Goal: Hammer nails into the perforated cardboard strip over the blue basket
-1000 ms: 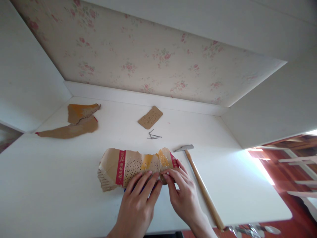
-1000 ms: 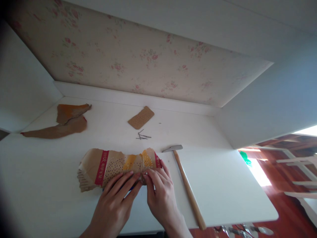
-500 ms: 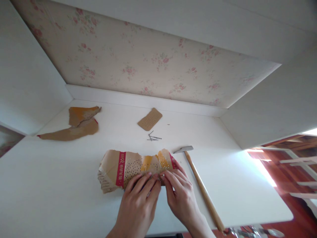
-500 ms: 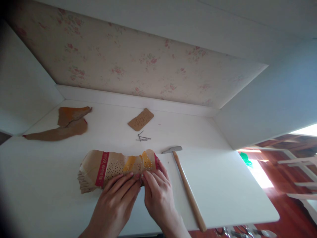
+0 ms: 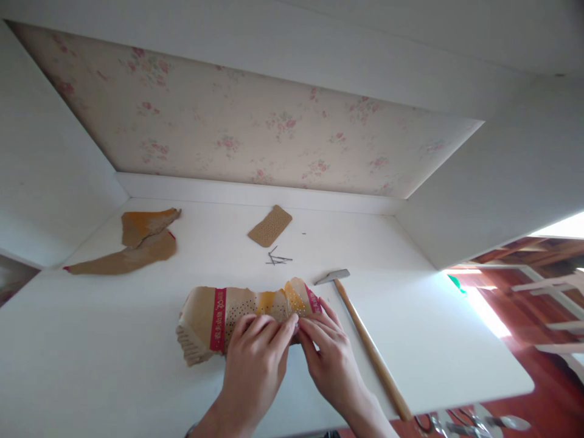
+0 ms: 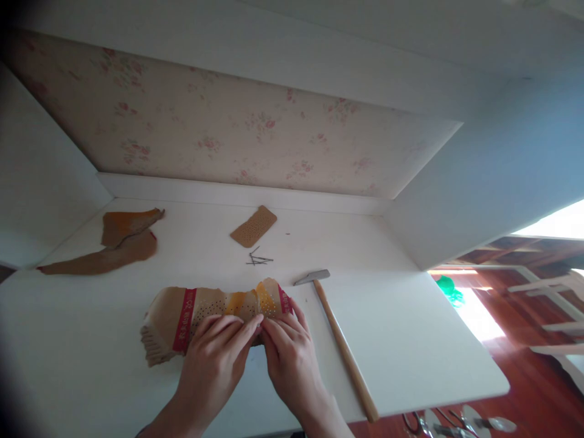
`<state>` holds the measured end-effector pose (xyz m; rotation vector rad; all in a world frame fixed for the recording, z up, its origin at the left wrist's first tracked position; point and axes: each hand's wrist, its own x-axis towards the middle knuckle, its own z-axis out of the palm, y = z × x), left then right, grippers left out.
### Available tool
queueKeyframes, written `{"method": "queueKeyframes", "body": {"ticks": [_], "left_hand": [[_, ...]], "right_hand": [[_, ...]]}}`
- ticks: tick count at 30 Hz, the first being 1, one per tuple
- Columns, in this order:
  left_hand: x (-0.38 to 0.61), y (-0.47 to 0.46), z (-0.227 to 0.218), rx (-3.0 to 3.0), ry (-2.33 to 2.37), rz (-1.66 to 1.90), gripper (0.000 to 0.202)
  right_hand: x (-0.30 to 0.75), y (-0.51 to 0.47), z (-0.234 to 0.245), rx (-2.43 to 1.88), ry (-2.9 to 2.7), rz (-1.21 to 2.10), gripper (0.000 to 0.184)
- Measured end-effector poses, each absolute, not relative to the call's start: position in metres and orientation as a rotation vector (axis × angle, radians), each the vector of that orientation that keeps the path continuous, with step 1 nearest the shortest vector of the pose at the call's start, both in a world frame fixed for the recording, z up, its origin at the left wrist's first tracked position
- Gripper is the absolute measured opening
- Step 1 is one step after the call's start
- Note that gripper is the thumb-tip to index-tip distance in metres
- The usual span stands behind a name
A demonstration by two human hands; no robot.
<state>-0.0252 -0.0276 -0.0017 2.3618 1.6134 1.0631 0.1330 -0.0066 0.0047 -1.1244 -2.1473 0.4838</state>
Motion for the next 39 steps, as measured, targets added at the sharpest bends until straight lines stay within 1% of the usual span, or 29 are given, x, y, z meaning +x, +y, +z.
{"method": "queueKeyframes", "body": {"ticks": [3, 5, 9, 12, 17, 30, 39], "left_hand": [[-0.027, -0.027, -0.004, 2.348, 1.585, 1.086, 0.028], [-0.028, -0.026, -0.006, 2.317, 1.580, 1.098, 0.024], [-0.032, -0.023, -0.011, 2.262, 1.567, 1.099, 0.018], [-0.033, -0.022, -0.012, 2.223, 1.557, 1.092, 0.017], [-0.034, -0.020, -0.012, 2.182, 1.547, 1.092, 0.017], [-0.034, -0.017, -0.012, 2.204, 1.580, 1.063, 0.022], [-0.034, -0.018, -0.016, 2.230, 1.580, 1.031, 0.017]], "right_hand": [[0.136, -0.008, 0.007, -1.134, -2.095, 0.513, 0.021], [0.142, -0.010, 0.006, -1.143, -2.017, 0.501, 0.020], [0.160, -0.015, -0.005, -1.367, -1.757, 0.507, 0.014], [0.170, -0.018, -0.014, -1.479, -1.607, 0.624, 0.018], [0.170, -0.021, -0.017, -1.454, -1.432, 0.820, 0.018], [0.170, -0.019, -0.014, -1.438, -1.431, 0.825, 0.015], [0.172, -0.017, -0.015, -1.465, -1.469, 0.829, 0.015]]}}
